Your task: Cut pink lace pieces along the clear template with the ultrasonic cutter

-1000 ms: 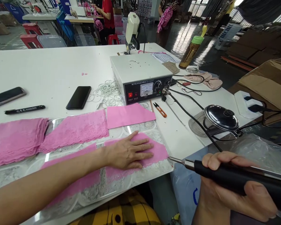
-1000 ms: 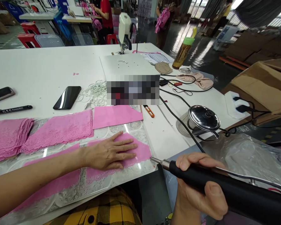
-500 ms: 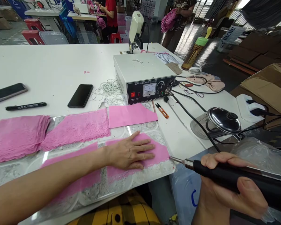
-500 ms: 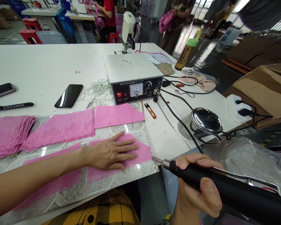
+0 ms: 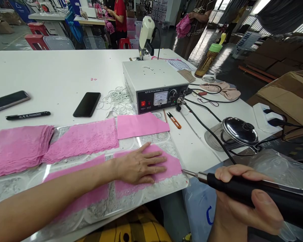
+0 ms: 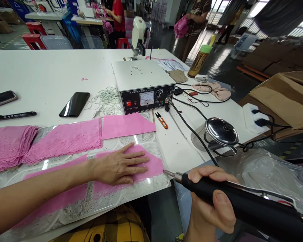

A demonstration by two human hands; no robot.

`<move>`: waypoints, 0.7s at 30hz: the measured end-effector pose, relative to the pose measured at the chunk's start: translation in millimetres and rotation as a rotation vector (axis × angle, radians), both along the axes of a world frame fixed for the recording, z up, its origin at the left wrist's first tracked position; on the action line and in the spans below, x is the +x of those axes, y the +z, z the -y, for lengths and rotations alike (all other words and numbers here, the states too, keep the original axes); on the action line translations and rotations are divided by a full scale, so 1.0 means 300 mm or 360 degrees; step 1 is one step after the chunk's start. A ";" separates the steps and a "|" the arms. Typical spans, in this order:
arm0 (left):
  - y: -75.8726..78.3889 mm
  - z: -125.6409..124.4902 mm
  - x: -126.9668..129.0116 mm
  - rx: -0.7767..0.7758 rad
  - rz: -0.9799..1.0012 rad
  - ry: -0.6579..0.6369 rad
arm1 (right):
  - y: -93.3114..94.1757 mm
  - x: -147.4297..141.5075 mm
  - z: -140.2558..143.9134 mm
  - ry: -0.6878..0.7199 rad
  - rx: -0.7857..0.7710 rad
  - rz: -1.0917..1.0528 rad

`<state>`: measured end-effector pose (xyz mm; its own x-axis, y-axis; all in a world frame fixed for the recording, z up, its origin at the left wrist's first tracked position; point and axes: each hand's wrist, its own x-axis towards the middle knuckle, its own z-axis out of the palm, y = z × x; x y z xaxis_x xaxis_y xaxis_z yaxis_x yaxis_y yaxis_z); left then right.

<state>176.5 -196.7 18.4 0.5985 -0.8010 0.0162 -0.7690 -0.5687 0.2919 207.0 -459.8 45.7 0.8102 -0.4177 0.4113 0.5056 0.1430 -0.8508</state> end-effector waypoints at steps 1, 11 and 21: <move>0.001 0.000 0.000 -0.0005 0.0011 -0.0003 | -0.004 0.000 0.004 0.0016 -0.0007 0.0026; -0.004 -0.001 -0.002 -0.0044 0.0097 -0.0020 | 0.010 -0.004 0.016 0.0186 -0.0037 0.0021; -0.010 -0.002 -0.007 -0.0075 0.0158 0.0009 | -0.004 0.034 0.009 0.0064 0.0066 0.0009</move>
<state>174.6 -196.2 15.3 0.5967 -0.7944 0.1134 -0.7922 -0.5606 0.2411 217.1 -462.4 44.6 0.8244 -0.4017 0.3988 0.5034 0.1983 -0.8410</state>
